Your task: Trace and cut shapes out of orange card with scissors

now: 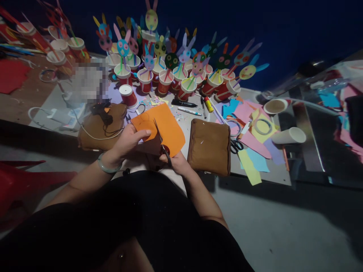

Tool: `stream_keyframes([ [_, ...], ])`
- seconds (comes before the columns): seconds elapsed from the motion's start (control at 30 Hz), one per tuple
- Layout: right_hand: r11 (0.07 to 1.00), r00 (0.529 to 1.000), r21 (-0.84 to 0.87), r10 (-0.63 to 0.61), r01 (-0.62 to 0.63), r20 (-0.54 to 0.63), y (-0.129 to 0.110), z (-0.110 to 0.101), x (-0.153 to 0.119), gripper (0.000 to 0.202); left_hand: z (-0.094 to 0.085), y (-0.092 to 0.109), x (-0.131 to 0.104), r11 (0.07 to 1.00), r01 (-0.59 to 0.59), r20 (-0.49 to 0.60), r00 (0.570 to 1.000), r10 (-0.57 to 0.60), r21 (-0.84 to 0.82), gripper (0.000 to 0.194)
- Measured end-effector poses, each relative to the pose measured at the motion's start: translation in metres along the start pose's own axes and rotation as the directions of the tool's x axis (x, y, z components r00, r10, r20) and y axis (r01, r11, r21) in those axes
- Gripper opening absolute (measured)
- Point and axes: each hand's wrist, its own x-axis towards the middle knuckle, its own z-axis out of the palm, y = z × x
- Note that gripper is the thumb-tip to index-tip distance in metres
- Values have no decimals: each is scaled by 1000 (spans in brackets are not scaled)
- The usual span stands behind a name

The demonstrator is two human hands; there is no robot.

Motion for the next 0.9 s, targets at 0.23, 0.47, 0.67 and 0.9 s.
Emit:
stream_keyframes([
  [0.23, 1000, 1000, 5, -8, 8, -11, -1, 2, 0, 52, 1, -2, -1, 1000, -27, -10, 1000, 27, -10, 23],
  [0.47, 999, 998, -8, 47, -47, -50, -6, 9, -3, 52, 7, 7, -4, 996, -84, -8, 996, 84, 32, 39],
  [0.67, 999, 998, 9, 54, -53, -35, -9, 12, -3, 52, 7, 4, -3, 995, -80, -46, 996, 83, 51, 43],
  [0.9, 993, 972, 18, 107, -113, 211, 4, 5, -9, 58, -3, 4, 6, 988, -128, -95, 986, 136, 86, 34],
])
